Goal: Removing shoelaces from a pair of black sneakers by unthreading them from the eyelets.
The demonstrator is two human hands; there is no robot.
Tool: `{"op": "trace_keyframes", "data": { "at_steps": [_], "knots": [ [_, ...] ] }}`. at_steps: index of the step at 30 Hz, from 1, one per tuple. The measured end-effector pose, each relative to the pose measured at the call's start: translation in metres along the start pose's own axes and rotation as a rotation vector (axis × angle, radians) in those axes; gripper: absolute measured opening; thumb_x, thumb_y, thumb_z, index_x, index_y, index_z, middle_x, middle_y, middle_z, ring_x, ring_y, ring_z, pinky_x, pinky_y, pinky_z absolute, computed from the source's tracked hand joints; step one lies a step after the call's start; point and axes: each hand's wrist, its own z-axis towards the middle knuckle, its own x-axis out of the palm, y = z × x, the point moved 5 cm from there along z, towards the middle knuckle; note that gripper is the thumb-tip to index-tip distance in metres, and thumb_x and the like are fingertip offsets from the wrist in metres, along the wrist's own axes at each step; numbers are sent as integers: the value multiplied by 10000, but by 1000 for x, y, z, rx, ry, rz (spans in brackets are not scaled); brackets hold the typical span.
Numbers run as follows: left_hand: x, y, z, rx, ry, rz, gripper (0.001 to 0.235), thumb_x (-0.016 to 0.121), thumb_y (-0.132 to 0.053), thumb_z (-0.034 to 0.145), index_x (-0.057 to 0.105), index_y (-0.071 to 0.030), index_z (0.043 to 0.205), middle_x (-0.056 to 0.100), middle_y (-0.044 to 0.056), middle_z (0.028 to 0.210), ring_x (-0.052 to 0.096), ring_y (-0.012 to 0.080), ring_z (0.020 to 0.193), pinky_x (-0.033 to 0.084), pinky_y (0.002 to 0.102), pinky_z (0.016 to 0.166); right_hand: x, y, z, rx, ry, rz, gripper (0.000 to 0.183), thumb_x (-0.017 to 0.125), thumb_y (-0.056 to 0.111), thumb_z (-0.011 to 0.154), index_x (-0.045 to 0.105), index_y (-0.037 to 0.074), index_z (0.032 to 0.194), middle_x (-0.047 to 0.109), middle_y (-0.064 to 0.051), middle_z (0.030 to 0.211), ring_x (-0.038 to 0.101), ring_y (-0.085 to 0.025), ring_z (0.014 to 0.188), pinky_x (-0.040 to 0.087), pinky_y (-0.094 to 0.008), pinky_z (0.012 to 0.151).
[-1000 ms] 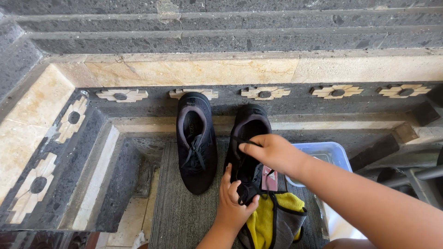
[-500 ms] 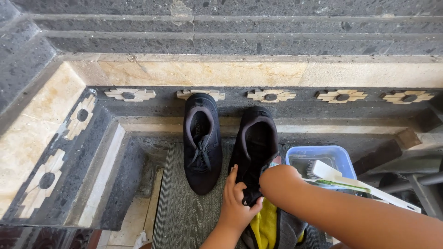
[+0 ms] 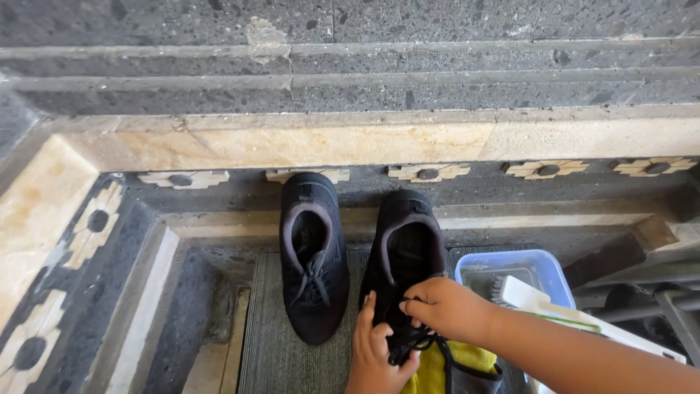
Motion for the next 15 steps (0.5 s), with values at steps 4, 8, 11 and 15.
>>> {"op": "trace_keyframes", "data": {
  "at_steps": [4,8,11,15],
  "knots": [
    [-3,-3,-9,16,-87,3,434,729,-350,853,429,-90,1030,432,355,1482,504,513,1344,465,558,1061,17,-23,0,127,-13,418,348,645,229,948,636,75,636,644,-40,622,488,-130,504,422,-256,496],
    [3,-6,10,87,-94,88,497,752,-337,831,385,-88,1055,427,335,1477,506,500,1345,478,540,1085,4,-24,-7,189,-124,672,311,653,257,944,619,63,703,550,-49,640,409,-140,482,259,-267,418],
    [1,-7,7,104,-58,93,542,795,-276,798,371,-76,1071,407,340,1485,485,515,1358,461,556,1100,20,-37,-11,249,-225,890,283,654,272,922,600,66,737,464,-52,598,346,-147,454,194,-289,415],
    [-9,-15,9,148,-148,1,528,822,-239,809,398,-46,1058,448,344,1454,534,520,1309,462,529,1076,32,-57,9,368,-340,1056,308,644,329,916,533,125,714,406,-5,536,233,-114,365,110,-280,375]
  ]
}}
